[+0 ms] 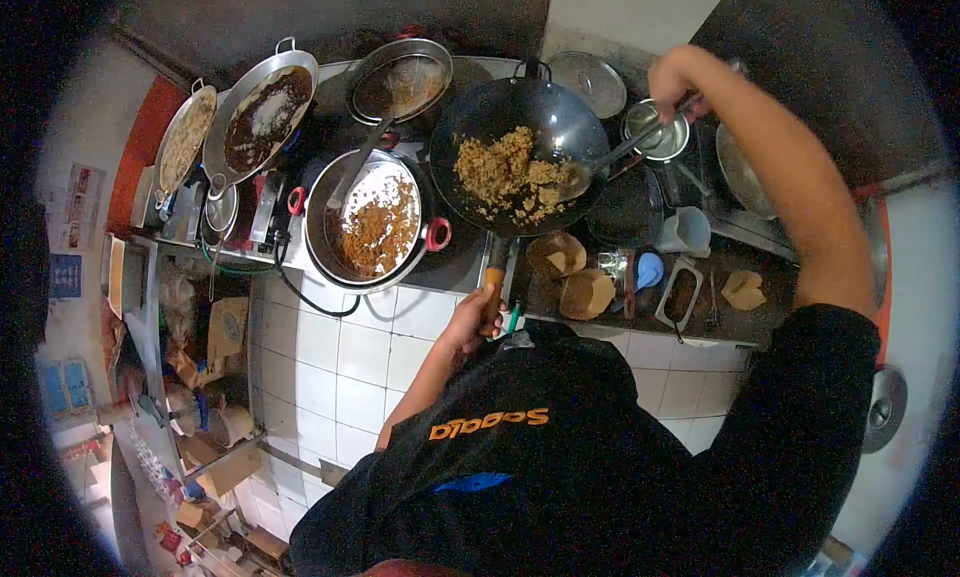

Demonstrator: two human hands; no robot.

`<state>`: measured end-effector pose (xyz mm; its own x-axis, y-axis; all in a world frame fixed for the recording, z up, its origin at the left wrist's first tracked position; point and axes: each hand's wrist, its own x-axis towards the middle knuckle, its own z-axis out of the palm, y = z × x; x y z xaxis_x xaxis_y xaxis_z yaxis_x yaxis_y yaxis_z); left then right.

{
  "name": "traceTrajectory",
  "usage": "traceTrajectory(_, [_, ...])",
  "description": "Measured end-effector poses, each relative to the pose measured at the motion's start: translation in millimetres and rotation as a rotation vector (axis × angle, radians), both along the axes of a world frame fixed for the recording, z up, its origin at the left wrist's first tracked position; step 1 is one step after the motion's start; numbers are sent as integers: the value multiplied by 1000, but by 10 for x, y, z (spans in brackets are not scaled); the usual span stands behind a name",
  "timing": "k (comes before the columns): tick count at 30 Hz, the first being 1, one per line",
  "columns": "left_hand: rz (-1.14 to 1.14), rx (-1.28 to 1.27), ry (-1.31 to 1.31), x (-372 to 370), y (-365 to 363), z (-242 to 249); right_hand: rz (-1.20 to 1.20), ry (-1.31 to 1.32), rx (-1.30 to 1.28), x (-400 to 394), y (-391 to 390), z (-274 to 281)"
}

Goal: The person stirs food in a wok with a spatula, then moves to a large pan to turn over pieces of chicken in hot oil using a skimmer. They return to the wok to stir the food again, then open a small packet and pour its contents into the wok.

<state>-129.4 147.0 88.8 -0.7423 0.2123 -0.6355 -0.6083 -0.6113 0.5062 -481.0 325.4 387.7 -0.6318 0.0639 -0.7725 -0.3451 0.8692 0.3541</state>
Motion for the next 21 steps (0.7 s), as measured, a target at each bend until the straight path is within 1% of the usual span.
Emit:
traceTrajectory(1, [1, 0, 3, 6, 4, -3, -138, -56, -97, 25, 41, -149])
traceTrajectory(2, [-1, 2, 5, -5, 1, -3, -260, -246, -166, -157, 231, -606])
traceTrajectory(3, [-5, 3, 6, 0, -5, -1, -357, -268, -364, 22, 276, -785])
traceTrajectory(4, [-5, 2, 13, -1, -12, 7, -400, -208, -513, 181, 334, -958])
traceTrajectory(5, [-2, -2, 11, -6, -13, 20, -577, -152, -614, 364, 334, -1081])
traceTrajectory(6, [1, -4, 4, -1, -4, 32, -602, -147, -703, 501, 362, -1120])
traceTrajectory(8, [-1, 8, 14, -3, -12, 36, -623, -13, -733, 668, 406, -1158])
traceTrajectory(9, [-1, 25, 9, 0, -11, 29, -623, -12, -732, 733, 401, -1158])
traceTrajectory(11, [-8, 41, 6, 15, -22, 13, -499, 114, -749, 879, 371, -1158])
traceTrajectory(12, [-5, 40, 5, 9, -22, 18, -409, 252, -815, 982, 346, -1393])
traceTrajectory(13, [-6, 39, 5, 7, -15, 21, 134, 381, -798, 956, 381, -1827])
traceTrajectory(14, [-20, 44, 9, 5, -6, 19, 121, 301, -722, 1160, 220, -1900])
traceTrajectory(15, [-14, 47, 12, -8, -14, 14, 26, 312, -743, 1414, 111, -2014])
traceTrajectory(16, [-9, 51, 12, -8, -21, 11, 30, 283, -723, 1513, 182, -2270])
traceTrajectory(18, [-25, 40, 14, -39, -31, 16, 263, 298, -657, 1667, 507, -2165])
traceTrajectory(20, [-17, 59, -25, -3, -26, 1, 118, 244, -706, 1588, 769, -2080])
traceTrajectory(21, [-25, 60, -26, 23, -21, 4, 183, 345, -623, 1503, 760, -2280])
